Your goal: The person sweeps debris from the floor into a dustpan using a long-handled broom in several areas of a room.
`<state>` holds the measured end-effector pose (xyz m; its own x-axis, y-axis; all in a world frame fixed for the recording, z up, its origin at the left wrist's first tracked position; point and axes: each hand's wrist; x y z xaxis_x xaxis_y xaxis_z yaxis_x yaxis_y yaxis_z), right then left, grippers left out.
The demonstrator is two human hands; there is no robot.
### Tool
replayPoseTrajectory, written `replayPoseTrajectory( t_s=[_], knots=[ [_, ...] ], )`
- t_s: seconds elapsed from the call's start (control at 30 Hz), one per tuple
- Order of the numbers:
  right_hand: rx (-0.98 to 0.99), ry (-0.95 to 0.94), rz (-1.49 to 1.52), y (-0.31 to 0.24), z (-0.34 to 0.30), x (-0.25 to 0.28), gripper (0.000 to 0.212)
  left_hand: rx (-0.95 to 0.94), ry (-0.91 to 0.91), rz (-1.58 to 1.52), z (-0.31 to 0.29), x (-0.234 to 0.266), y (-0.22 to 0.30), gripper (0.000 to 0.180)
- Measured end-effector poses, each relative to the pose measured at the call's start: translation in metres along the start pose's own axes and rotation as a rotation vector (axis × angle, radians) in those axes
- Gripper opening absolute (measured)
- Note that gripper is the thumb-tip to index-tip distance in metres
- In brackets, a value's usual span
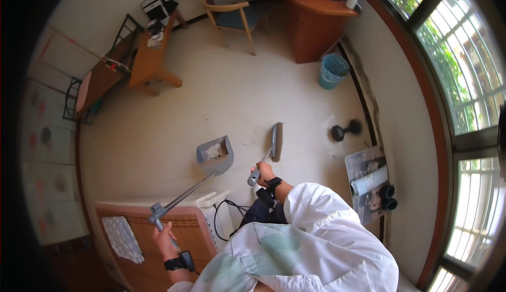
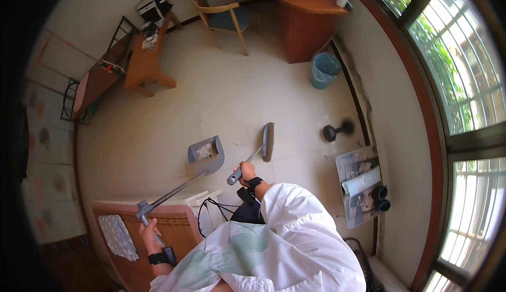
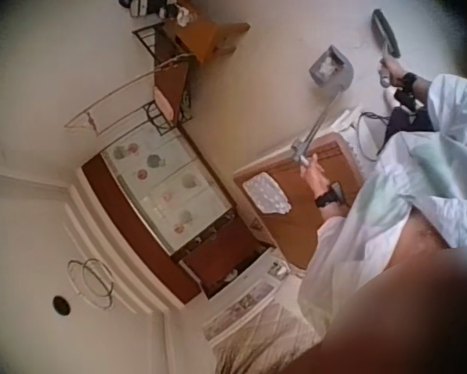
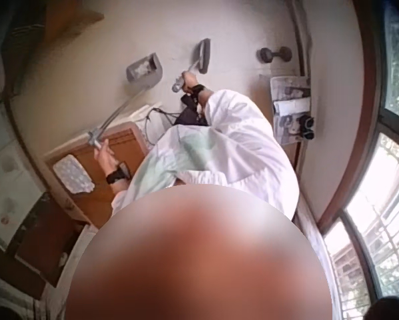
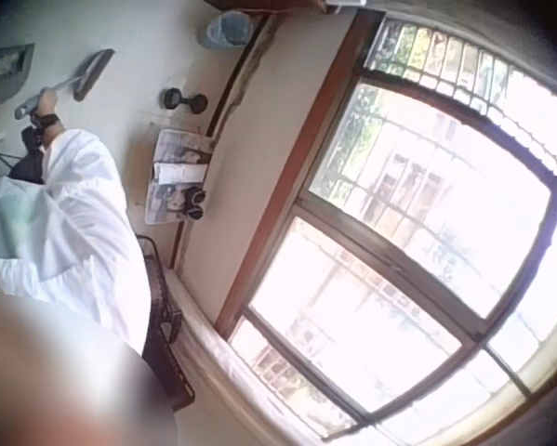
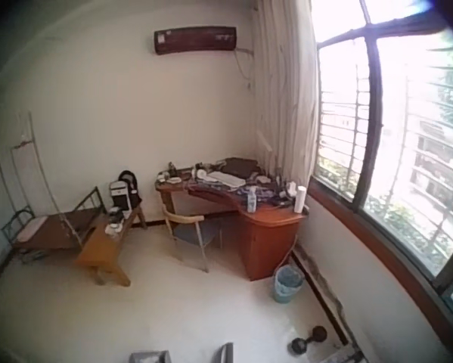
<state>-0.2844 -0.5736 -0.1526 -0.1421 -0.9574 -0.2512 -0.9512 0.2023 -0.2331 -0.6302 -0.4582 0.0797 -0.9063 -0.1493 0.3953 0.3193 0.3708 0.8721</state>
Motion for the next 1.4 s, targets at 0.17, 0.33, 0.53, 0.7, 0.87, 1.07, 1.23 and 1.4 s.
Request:
replayPoseTrajectory(
  t_s=[0.17,0.33,0.53,0.7,0.87,1.07,1.23,1.4],
  knots=[
    [-0.039,-0.161,-0.293,-0.044,-0.025,-0.023,0.018,0.048,0.034,-0.101,0.018,-0.007,-0.007,0.015],
    [-0.205,-0.323,-0.432,-0.105,-0.055,-0.058,0.017,0.101,0.028,-0.213,0.055,-0.025,-0.017,0.012],
    [-0.278,-0.216,-0.422,-0.163,-0.073,-0.105,0.021,0.149,0.048,-0.301,0.102,-0.041,-0.007,0.012],
    [-0.180,-0.236,-0.729,-0.193,-0.055,-0.144,0.019,0.181,0.151,-0.294,0.123,-0.057,-0.002,0.013],
    [0.026,-0.180,-0.978,-0.222,-0.018,-0.199,0.016,0.211,0.239,-0.308,0.126,-0.087,0.005,0.015],
    [0.367,-0.445,-1.393,-0.272,0.036,-0.293,0.016,0.247,0.394,-0.291,0.121,-0.155,0.042,0.017],
    [0.269,-0.531,-1.481,-0.334,0.055,-0.375,0.018,0.236,0.550,-0.268,0.121,-0.230,0.099,0.014],
    [0.237,-0.531,-1.562,-0.376,0.065,-0.464,0.017,0.341,0.622,-0.165,0.132,-0.287,0.144,0.013]
  ],
)
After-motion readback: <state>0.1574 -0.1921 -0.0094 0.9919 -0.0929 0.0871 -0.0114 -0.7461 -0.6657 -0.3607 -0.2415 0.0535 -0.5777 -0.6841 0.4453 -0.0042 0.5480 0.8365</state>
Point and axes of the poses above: each hand's wrist, its own z-axis towards the middle knuckle, its own x-axis out of the back of the hand, y = z × x, and after that the axes turned 14 degrees about y, right-handed
